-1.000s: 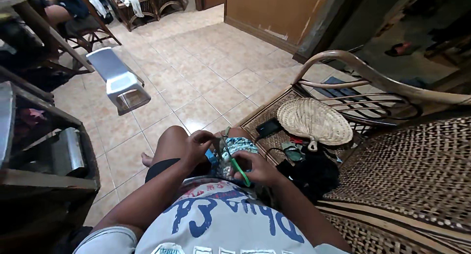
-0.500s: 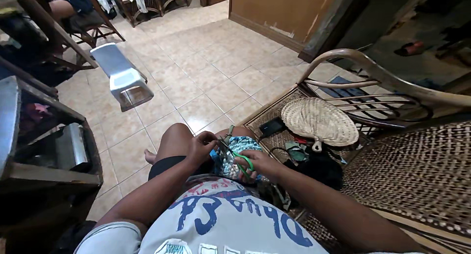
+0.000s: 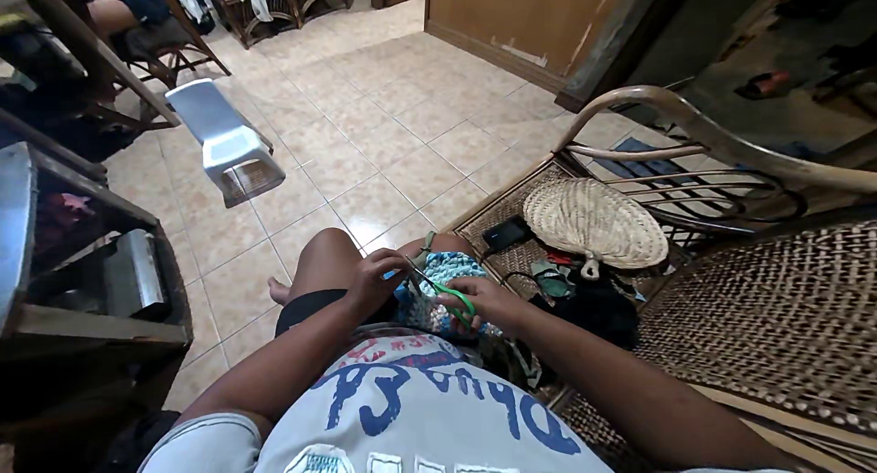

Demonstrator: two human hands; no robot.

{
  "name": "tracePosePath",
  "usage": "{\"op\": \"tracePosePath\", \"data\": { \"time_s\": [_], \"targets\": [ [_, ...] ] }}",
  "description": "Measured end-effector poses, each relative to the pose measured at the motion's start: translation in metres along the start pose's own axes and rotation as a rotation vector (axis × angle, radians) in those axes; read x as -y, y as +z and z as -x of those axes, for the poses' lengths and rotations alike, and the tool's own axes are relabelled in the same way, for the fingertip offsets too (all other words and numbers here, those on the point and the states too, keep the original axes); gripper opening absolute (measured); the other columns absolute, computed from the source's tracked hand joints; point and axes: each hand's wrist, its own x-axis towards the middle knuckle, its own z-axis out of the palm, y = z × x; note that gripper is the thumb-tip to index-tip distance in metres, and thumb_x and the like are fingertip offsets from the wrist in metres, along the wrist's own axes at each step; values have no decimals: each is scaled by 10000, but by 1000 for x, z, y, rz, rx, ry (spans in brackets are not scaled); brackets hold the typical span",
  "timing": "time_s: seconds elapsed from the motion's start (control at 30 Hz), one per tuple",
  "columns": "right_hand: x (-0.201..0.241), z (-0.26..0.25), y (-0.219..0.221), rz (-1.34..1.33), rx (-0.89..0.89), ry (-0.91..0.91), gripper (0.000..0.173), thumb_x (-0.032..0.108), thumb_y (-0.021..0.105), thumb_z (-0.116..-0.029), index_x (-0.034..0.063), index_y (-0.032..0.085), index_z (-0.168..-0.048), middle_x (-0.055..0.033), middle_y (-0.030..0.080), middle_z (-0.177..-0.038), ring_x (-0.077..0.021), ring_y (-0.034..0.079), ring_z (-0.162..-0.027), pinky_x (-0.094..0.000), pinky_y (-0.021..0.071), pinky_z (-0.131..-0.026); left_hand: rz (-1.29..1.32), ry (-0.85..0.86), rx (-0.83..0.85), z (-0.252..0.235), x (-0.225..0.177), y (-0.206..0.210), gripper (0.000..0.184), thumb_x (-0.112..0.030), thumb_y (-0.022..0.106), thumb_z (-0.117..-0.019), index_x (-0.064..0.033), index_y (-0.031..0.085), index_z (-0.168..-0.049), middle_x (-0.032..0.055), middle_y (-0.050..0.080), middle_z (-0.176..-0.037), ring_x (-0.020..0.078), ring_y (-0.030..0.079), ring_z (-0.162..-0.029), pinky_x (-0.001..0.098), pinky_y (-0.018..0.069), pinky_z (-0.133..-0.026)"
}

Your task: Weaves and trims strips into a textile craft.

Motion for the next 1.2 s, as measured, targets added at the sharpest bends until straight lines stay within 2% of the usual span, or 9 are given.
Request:
{"op": "tracePosePath", "data": {
  "time_s": [0.37,0.7,1.2],
  "targets": [
    [-1,-1,-4,8,-14,-20,257,308,611,-1034,58,626,-1090,23,640,-736,-41,623,-601,-179,507,-538,-14,52,-10,1,4,-1,57,-3,729,-872,12,760,-917,117,724,-979,117,692,-958,252,573,-886],
    [-2,0,-7,43,-22,-55,248,291,621,-1027,51,633,-1088,37,617,-721,-30,587,-583,-178,488,-545,-40,49,4,2,6,-3,69,-19,723,-878,-6,768,-928,107,733,-993,134,690,-986,282,564,-909],
    [0,1,-8,57,-20,-33,229,273,634,-1023,54,632,-1092,45,613,-710,-17,576,-576,-167,477,-545,-43,76,-8,2,9,-3,62,-11,725,-873,-6,766,-918,101,736,-987,127,691,-979,270,563,-903]
  ]
}}
